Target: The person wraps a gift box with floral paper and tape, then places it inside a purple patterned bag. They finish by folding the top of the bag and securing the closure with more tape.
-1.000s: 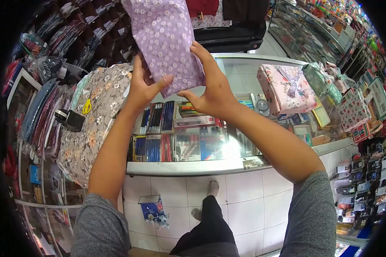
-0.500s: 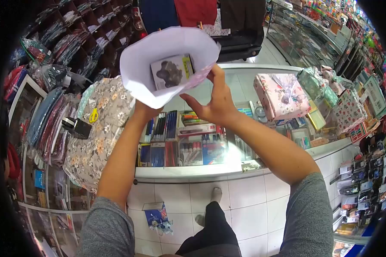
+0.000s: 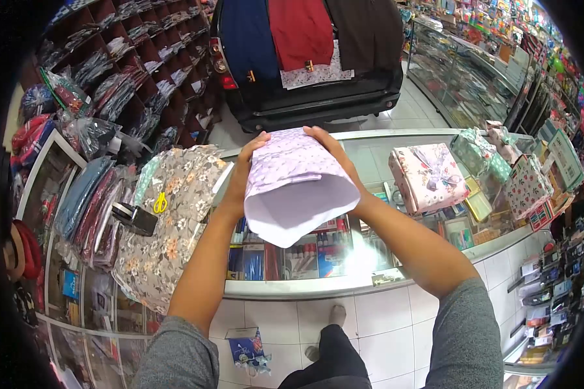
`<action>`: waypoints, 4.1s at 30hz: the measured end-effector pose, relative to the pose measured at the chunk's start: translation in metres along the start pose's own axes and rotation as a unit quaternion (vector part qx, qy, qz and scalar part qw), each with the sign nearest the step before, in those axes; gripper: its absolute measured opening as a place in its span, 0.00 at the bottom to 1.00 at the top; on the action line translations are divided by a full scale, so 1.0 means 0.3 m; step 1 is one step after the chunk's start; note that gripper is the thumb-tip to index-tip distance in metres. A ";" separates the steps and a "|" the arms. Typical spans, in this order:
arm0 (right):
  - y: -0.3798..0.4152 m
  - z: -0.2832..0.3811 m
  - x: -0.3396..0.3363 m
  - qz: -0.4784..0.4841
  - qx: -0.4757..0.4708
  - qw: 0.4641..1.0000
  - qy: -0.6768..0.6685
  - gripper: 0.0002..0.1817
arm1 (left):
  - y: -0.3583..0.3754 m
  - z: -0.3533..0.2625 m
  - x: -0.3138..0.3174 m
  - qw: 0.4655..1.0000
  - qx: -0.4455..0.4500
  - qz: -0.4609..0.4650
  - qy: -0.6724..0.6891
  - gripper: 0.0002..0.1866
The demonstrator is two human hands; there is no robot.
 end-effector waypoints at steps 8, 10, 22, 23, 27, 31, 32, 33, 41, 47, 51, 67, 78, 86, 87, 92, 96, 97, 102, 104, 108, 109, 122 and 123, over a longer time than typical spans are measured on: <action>-0.028 0.037 -0.049 -0.041 -0.040 0.970 0.238 0.45 | -0.030 -0.118 -0.048 0.991 0.123 -0.055 -0.022 0.64; -0.040 0.075 -0.064 -0.073 -0.020 0.958 0.276 0.44 | -0.033 -0.161 -0.054 0.977 0.142 -0.037 -0.156 0.57; -0.088 0.075 -0.077 0.020 -0.054 0.941 0.334 0.45 | -0.063 -0.314 -0.027 0.930 0.097 0.049 -0.351 0.12; -0.095 0.072 -0.080 0.043 -0.056 0.939 0.337 0.46 | -0.070 -0.328 -0.030 0.936 0.079 0.038 -0.342 0.10; -0.088 0.084 -0.071 0.060 -0.097 0.923 0.368 0.48 | -0.071 -0.356 -0.026 0.955 0.092 0.081 -0.269 0.12; -0.062 0.053 -0.038 0.060 -0.100 0.934 0.338 0.50 | -0.077 -0.400 -0.047 0.966 0.079 0.059 -0.240 0.08; -0.058 0.045 -0.035 0.058 -0.087 0.941 0.323 0.50 | -0.077 -0.409 -0.048 0.966 0.080 0.058 -0.238 0.08; -0.057 0.044 -0.030 0.049 -0.066 0.949 0.303 0.50 | -0.076 -0.418 -0.051 0.966 0.080 0.056 -0.240 0.08; -0.047 0.055 -0.036 0.024 -0.078 0.950 0.300 0.48 | -0.058 -0.446 -0.073 0.960 0.150 0.003 -0.238 0.25; -0.051 0.040 -0.065 -0.009 -0.072 0.936 0.344 0.49 | -0.040 -0.509 -0.027 0.945 0.258 -0.026 -0.199 0.17; -0.062 0.062 -0.067 -0.012 -0.103 0.915 0.389 0.49 | -0.054 -0.433 0.000 0.983 0.143 0.048 -0.102 0.13; -0.056 0.075 0.004 0.118 -0.133 0.894 0.411 0.47 | 0.122 -0.138 0.149 0.868 -0.331 0.309 -0.201 0.28; -0.057 0.057 -0.009 0.103 -0.105 0.904 0.402 0.46 | 0.103 -0.164 0.162 0.818 -0.438 0.343 -0.147 0.26; -0.058 0.054 -0.009 0.088 -0.104 0.907 0.399 0.43 | 0.103 -0.139 0.170 0.852 -0.392 0.320 -0.134 0.25; -0.060 0.052 -0.009 0.089 -0.104 0.907 0.398 0.43 | 0.105 -0.136 0.167 0.852 -0.393 0.319 -0.134 0.25; -0.068 0.055 -0.043 0.034 -0.071 0.928 0.364 0.40 | -0.005 -0.265 0.132 0.966 -0.127 0.219 -0.047 0.15; -0.067 0.036 -0.056 0.022 -0.054 0.933 0.356 0.42 | -0.030 -0.322 0.084 0.990 -0.038 0.134 0.012 0.11; -0.067 0.038 -0.059 0.024 -0.057 0.929 0.366 0.43 | -0.044 -0.350 0.067 0.992 -0.041 0.116 0.042 0.08; -0.066 0.038 -0.071 0.008 -0.043 0.933 0.357 0.43 | -0.016 -0.342 -0.053 0.992 0.018 -0.059 0.112 0.13; -0.062 0.037 -0.074 0.003 -0.041 0.935 0.352 0.43 | 0.015 -0.311 -0.149 0.955 0.055 -0.255 0.139 0.17; -0.061 0.044 -0.084 -0.015 -0.042 0.933 0.357 0.44 | 0.020 -0.240 -0.179 0.932 0.018 -0.344 0.113 0.18; -0.060 0.052 -0.080 -0.014 -0.051 0.935 0.350 0.44 | 0.018 -0.212 -0.175 0.934 -0.005 -0.340 0.110 0.17; -0.019 0.001 -0.063 0.012 -0.002 0.988 0.153 0.50 | -0.021 -0.157 -0.049 0.995 -0.034 -0.092 0.001 0.22; -0.034 0.008 -0.062 0.002 -0.026 0.985 0.172 0.50 | -0.023 -0.159 -0.049 0.995 -0.034 -0.091 0.001 0.22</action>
Point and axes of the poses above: each hand's wrist, its own y-axis away from the middle knuckle, its own x-axis out of the palm, z = x × y, the point moved 7 cm from there along -y, towards the middle knuckle, and after that the axes turned 11 degrees about y, right-handed, at the moved point
